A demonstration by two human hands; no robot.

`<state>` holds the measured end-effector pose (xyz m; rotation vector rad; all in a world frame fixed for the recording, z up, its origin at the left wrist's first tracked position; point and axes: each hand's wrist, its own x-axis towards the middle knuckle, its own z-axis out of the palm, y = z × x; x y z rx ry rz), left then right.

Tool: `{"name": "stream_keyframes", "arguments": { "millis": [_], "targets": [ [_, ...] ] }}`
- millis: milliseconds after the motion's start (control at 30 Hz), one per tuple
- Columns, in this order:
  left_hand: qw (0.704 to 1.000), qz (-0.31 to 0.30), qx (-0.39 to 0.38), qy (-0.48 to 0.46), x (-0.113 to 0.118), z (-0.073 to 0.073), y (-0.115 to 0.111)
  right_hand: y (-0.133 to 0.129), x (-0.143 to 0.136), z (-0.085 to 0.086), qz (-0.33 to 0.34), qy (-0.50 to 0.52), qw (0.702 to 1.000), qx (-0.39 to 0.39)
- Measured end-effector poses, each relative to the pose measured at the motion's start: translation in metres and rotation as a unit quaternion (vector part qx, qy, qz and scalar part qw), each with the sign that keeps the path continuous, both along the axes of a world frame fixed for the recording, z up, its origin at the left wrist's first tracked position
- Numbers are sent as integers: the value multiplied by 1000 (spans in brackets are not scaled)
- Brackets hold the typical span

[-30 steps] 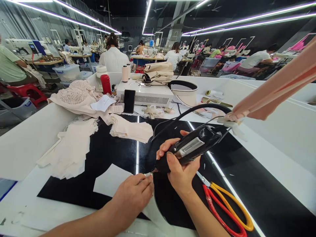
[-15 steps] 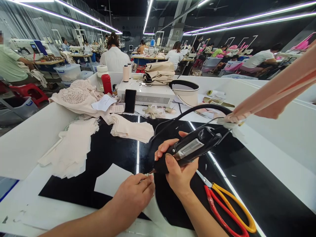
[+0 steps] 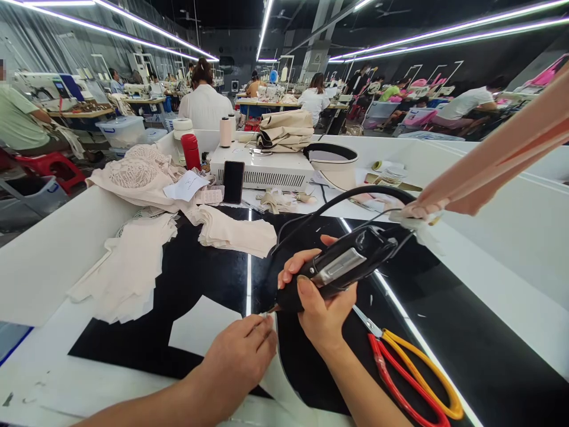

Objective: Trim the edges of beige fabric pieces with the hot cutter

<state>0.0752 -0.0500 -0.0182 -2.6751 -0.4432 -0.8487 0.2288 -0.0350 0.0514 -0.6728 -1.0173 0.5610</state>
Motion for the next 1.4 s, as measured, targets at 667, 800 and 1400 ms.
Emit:
{"name": "stream_keyframes", "arguments": {
  "millis": [667, 800, 1400],
  "targets": [
    [1000, 1, 1, 24, -1, 2, 2, 1, -1, 0, 1, 7, 1000, 16],
    [1000, 4, -5, 12, 1, 0, 2, 1, -2, -2, -1, -4, 1000, 10],
    [990, 105, -81, 44, -21, 4, 34, -47, 21, 18, -28, -7, 999, -29]
  ]
}}
